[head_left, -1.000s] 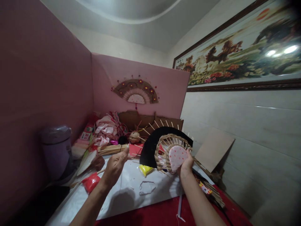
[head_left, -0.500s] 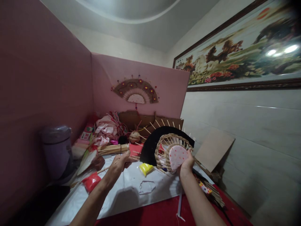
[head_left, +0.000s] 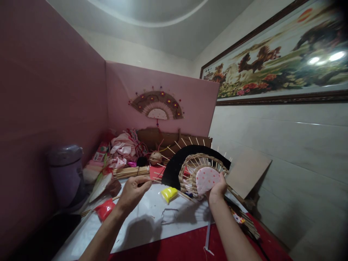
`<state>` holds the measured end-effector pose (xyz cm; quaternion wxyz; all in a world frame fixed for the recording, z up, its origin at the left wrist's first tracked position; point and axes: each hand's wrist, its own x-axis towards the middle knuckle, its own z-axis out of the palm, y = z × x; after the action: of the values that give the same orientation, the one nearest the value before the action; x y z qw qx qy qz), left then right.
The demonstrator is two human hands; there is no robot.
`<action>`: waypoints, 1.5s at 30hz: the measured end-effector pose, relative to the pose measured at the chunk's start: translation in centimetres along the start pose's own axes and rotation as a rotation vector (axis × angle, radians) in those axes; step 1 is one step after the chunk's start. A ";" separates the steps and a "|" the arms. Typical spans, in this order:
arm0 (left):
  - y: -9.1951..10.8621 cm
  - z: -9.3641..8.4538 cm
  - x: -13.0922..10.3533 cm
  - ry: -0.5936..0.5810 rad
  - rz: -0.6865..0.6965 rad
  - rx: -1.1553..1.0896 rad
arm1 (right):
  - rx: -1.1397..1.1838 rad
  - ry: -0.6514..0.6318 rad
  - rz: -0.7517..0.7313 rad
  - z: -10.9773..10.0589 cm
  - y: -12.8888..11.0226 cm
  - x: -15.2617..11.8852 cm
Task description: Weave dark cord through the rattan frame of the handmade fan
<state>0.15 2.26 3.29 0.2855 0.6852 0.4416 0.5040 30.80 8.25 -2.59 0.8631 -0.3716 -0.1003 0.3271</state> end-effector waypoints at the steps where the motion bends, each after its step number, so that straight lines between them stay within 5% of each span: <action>1: -0.1 -0.1 0.0 -0.014 0.011 0.035 | 0.003 0.002 -0.002 0.0 0.0 0.1; 13: 0.5 0.9 -1.2 -0.070 0.323 0.491 | -0.003 0.091 -0.039 0.7 -0.8 -0.8; 22: 0.3 1.3 -1.0 -0.072 0.250 0.237 | 0.043 0.059 -0.001 0.5 -0.6 -1.0; 33: -1.1 4.4 -1.5 -0.049 -0.084 -0.283 | -0.017 0.070 0.072 1.1 -0.7 -2.5; 45: -2.2 4.8 -1.3 0.099 -0.114 -0.395 | 0.162 -0.238 0.304 2.5 -0.3 -6.0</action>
<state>3.85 2.35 -0.73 0.4204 0.5643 0.3856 0.5968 25.31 5.71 -0.25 0.8129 -0.2704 -0.1176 0.5023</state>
